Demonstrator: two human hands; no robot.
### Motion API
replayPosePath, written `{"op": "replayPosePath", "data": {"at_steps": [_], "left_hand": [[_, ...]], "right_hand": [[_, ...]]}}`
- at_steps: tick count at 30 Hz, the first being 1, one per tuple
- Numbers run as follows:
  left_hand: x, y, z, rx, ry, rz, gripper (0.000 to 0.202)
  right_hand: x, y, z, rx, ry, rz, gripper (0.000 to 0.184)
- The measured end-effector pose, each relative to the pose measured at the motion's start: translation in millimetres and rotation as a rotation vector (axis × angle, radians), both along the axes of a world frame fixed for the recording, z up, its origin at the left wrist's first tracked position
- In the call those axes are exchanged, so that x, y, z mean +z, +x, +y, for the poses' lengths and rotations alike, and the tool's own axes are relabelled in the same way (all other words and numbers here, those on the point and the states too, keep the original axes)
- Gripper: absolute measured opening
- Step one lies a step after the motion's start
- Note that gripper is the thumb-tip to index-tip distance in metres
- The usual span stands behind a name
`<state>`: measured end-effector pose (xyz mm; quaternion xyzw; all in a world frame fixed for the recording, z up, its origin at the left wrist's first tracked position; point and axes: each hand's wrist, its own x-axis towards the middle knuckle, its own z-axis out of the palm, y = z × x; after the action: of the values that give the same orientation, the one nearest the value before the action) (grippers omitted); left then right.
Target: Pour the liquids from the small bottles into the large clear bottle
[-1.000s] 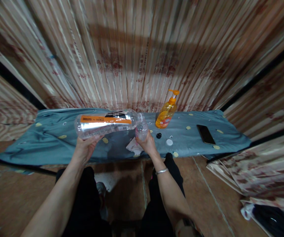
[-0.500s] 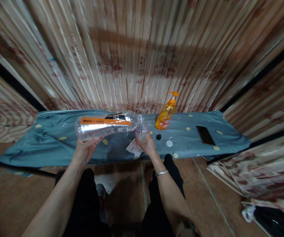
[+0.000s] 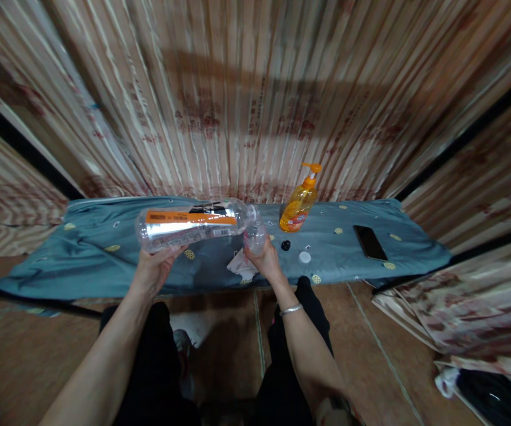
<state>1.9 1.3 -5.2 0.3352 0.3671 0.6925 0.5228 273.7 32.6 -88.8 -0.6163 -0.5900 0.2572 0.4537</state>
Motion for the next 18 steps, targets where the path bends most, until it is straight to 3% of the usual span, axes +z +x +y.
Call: {"op": "replayPosePath", "data": {"at_steps": [18], "left_hand": [[0.0,-2.3,-0.8,0.001,-0.021,-0.004,0.066]], "right_hand": [[6.5,-3.6,-3.6,-0.008,-0.012,0.021,0.062]]}}
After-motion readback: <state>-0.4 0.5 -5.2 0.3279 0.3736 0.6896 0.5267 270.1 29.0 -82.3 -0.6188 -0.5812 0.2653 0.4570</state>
